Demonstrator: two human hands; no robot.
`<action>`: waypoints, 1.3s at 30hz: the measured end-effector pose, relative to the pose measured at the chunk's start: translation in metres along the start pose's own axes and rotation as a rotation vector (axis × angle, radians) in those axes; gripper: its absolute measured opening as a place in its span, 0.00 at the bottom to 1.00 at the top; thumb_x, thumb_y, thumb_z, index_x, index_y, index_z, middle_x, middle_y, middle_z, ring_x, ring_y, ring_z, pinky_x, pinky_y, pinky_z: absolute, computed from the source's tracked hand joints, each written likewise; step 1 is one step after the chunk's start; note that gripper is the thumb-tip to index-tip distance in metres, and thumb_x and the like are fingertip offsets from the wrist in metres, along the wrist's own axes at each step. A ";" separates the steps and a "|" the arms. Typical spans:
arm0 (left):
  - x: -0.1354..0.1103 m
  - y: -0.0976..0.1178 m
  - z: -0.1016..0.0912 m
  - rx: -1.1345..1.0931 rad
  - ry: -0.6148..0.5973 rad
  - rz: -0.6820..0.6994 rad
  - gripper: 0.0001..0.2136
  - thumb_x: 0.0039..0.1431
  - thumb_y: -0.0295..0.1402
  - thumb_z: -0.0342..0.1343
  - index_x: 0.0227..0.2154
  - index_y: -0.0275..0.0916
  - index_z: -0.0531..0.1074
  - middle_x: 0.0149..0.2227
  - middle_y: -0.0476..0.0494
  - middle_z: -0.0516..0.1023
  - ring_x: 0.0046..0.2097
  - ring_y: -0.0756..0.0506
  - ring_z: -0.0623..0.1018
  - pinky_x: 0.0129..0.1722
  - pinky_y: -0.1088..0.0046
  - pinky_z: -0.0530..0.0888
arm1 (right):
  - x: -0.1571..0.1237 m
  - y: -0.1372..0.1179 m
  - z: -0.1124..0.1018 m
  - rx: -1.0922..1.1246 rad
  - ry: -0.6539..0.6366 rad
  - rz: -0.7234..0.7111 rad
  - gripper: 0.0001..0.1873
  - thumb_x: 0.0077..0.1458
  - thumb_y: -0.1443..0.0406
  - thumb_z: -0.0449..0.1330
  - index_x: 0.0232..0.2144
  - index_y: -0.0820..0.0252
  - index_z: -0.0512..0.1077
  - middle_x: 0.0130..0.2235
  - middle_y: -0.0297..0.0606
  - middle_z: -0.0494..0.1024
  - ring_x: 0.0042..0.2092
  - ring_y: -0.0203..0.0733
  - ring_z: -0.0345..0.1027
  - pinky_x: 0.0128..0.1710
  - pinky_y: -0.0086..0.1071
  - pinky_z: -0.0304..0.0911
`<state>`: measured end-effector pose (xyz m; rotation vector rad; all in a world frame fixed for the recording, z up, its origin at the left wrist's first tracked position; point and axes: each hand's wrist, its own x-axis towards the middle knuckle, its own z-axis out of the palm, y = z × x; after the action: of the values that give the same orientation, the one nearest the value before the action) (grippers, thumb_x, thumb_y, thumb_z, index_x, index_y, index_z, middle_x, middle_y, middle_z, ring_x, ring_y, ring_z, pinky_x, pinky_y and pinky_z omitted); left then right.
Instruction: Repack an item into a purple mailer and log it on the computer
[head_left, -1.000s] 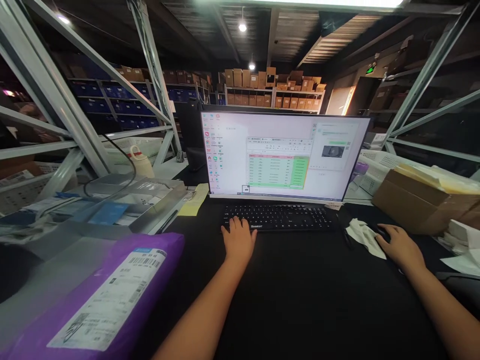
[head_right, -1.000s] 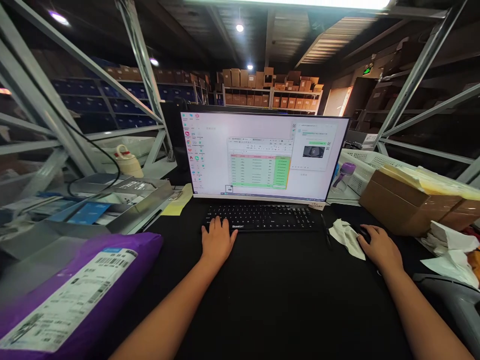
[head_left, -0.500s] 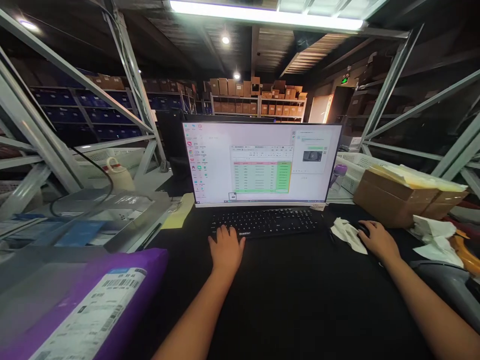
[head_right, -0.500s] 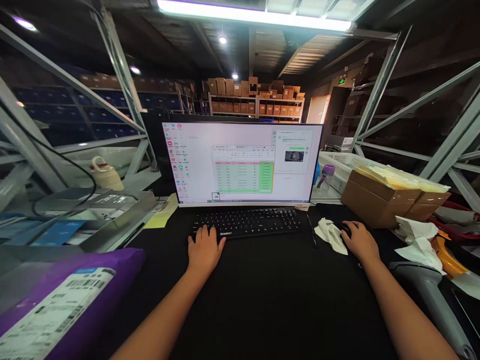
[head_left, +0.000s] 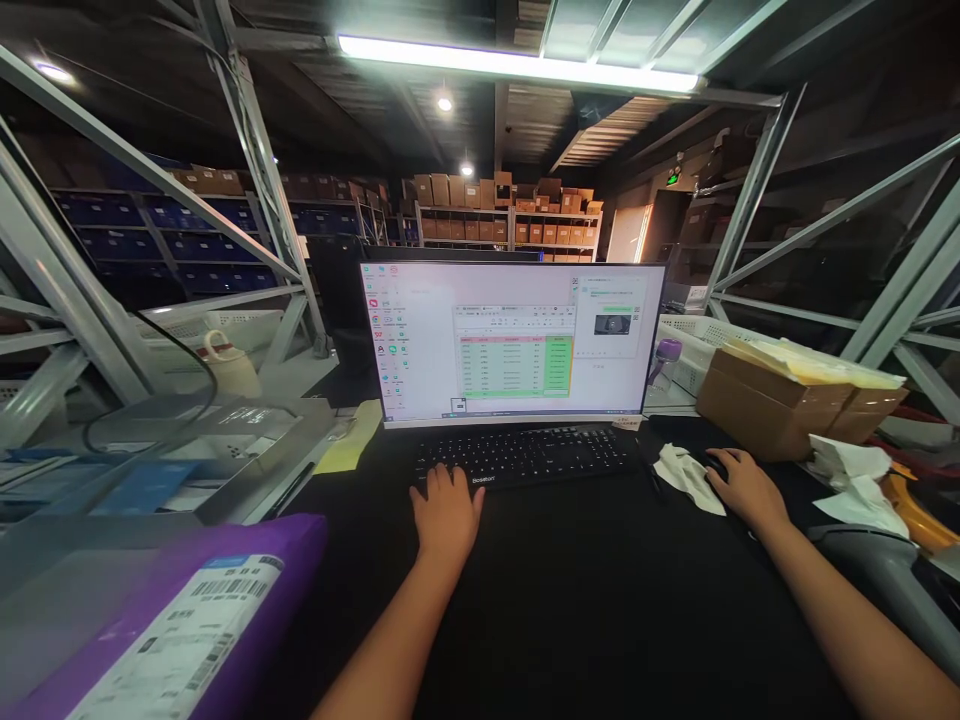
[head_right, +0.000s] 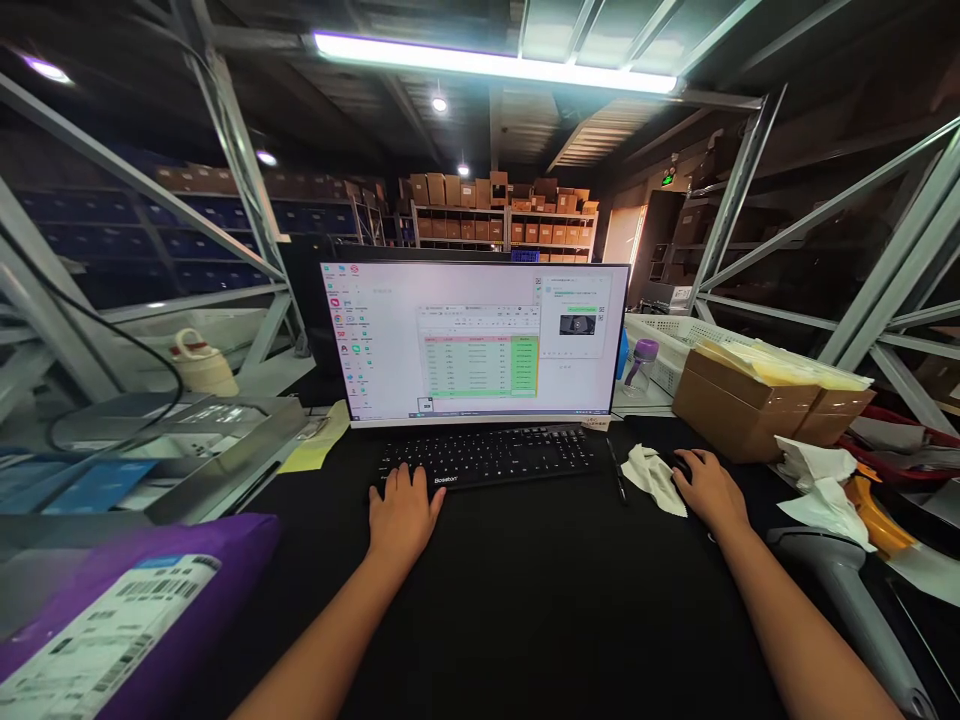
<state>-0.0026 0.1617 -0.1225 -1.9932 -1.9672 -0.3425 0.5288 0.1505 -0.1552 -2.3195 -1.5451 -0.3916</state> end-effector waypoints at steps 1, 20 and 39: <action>0.000 0.000 0.000 0.001 0.001 0.002 0.24 0.71 0.41 0.45 0.60 0.30 0.69 0.64 0.23 0.69 0.66 0.29 0.68 0.61 0.40 0.68 | 0.000 0.000 0.001 0.004 0.008 -0.006 0.26 0.64 0.54 0.50 0.58 0.53 0.74 0.60 0.46 0.70 0.56 0.51 0.71 0.57 0.42 0.66; 0.000 -0.001 -0.005 -0.003 -0.031 0.004 0.25 0.71 0.41 0.43 0.62 0.29 0.68 0.66 0.21 0.67 0.66 0.29 0.67 0.62 0.40 0.67 | 0.000 0.001 0.003 0.024 -0.006 0.003 0.28 0.64 0.53 0.49 0.60 0.53 0.73 0.62 0.48 0.68 0.55 0.53 0.71 0.54 0.45 0.69; 0.000 -0.001 -0.003 0.003 -0.035 0.009 0.26 0.71 0.42 0.43 0.61 0.29 0.68 0.65 0.22 0.67 0.66 0.29 0.67 0.62 0.40 0.67 | 0.001 0.000 -0.002 0.047 -0.017 0.002 0.26 0.63 0.55 0.50 0.58 0.53 0.74 0.61 0.47 0.68 0.58 0.52 0.69 0.57 0.43 0.67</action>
<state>-0.0035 0.1607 -0.1193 -2.0186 -1.9785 -0.3041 0.5286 0.1504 -0.1533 -2.2947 -1.5430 -0.3320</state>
